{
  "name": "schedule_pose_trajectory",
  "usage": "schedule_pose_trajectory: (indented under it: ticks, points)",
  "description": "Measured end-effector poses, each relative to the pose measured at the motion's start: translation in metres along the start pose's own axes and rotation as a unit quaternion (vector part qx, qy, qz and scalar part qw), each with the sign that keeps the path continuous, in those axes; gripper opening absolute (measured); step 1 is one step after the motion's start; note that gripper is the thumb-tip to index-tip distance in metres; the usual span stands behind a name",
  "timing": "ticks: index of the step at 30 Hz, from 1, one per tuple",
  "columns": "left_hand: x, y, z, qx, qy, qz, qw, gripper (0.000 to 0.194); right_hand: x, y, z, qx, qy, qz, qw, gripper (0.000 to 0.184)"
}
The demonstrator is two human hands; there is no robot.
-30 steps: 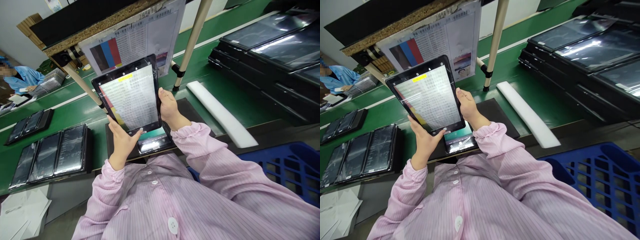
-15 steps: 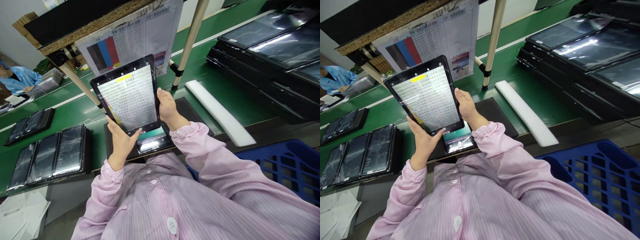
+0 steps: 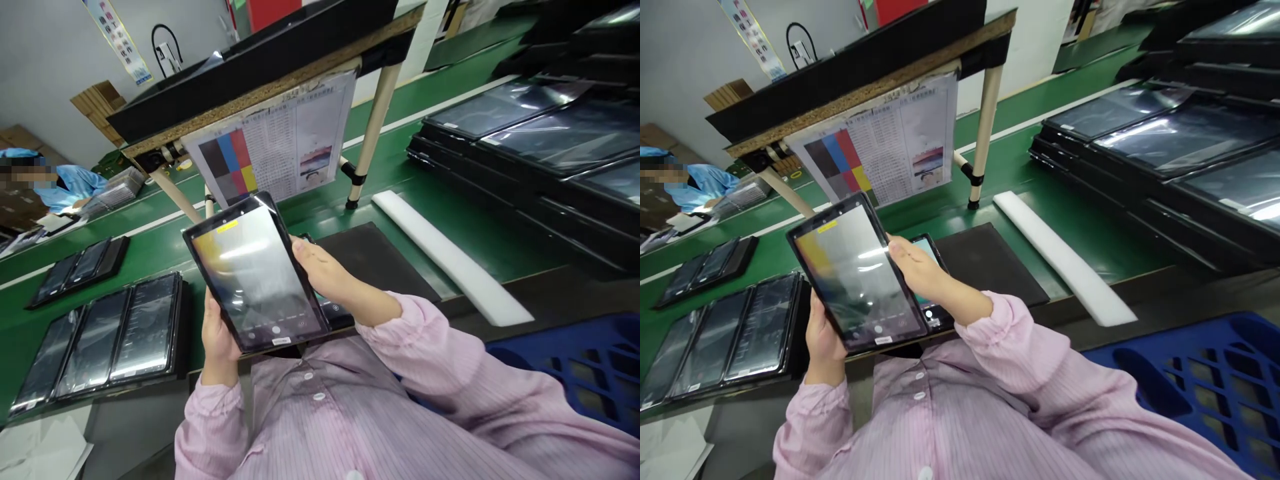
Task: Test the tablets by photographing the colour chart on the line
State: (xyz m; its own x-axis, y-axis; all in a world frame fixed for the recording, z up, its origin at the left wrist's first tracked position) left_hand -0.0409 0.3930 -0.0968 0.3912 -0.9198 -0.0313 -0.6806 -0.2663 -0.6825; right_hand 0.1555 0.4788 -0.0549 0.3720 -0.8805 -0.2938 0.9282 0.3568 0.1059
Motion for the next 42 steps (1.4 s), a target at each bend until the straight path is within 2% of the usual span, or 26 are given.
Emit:
schedule_pose_trajectory:
  ticks: [3,9,15,18,22,25,26,28,30,31,34,36,38,42]
  points:
    - [0.011,0.007,-0.003,0.033,0.01,-0.027,0.999,0.043,0.001,-0.003,0.006,0.054,0.06,0.057,0.995,0.068]
    - [0.023,0.005,-0.004,0.047,0.002,-0.056,0.997,0.036,-0.007,-0.001,0.011,0.141,0.093,0.01,0.986,0.079]
    - [0.026,0.004,-0.004,0.046,0.016,-0.046,0.998,0.04,-0.003,0.006,0.01,0.186,0.143,0.043,0.971,0.081]
    - [0.028,0.005,-0.003,0.022,0.021,-0.063,0.998,0.042,0.001,0.009,0.008,0.203,0.134,0.054,0.968,0.082]
    - [0.032,0.004,-0.003,-0.028,0.005,-0.125,0.992,0.048,-0.005,0.007,0.003,0.182,0.081,0.063,0.978,0.078]
    - [0.033,0.003,-0.01,-0.051,-0.003,-0.142,0.989,0.052,-0.013,0.01,-0.01,0.077,0.041,0.069,0.994,0.081]
    - [0.033,0.005,-0.014,-0.057,-0.004,-0.14,0.988,0.051,-0.014,0.015,-0.017,0.046,0.017,0.05,0.998,0.084]
    - [0.031,0.013,-0.023,-0.072,0.004,-0.135,0.988,0.05,-0.009,0.032,-0.036,0.024,-0.061,-0.035,0.997,0.087]
    - [0.027,0.029,-0.032,-0.094,0.022,-0.147,0.984,0.048,0.006,0.054,-0.057,0.051,-0.172,-0.127,0.976,0.077]
    - [0.024,0.04,-0.035,-0.109,0.032,-0.164,0.98,0.048,0.017,0.064,-0.067,0.062,-0.232,-0.147,0.96,0.069]
    - [0.011,0.075,-0.039,-0.147,0.067,-0.212,0.964,0.052,0.053,0.078,-0.084,0.033,-0.376,-0.127,0.917,0.051]
    - [0.002,0.092,-0.035,-0.16,0.089,-0.212,0.96,0.054,0.069,0.074,-0.087,0.003,-0.408,-0.123,0.905,0.05]
    - [-0.007,0.102,-0.028,-0.165,0.111,-0.204,0.959,0.052,0.072,0.067,-0.087,-0.01,-0.414,-0.142,0.899,0.048]
    - [-0.016,0.105,-0.016,-0.166,0.145,-0.19,0.957,0.046,0.057,0.06,-0.086,-0.052,-0.422,-0.154,0.892,0.031]
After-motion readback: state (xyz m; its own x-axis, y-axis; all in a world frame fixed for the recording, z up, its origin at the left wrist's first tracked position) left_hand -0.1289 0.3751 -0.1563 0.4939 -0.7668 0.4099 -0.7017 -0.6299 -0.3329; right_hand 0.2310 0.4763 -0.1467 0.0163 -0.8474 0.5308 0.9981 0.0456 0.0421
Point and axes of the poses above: each hand's wrist, its own x-axis away from the middle knuckle, its own y-axis out of the back of the hand, z = x × y, the point moved 1 cm from there along -x, towards the middle knuckle, and after that the axes turned 12 degrees about x, right-handed, at the moved point
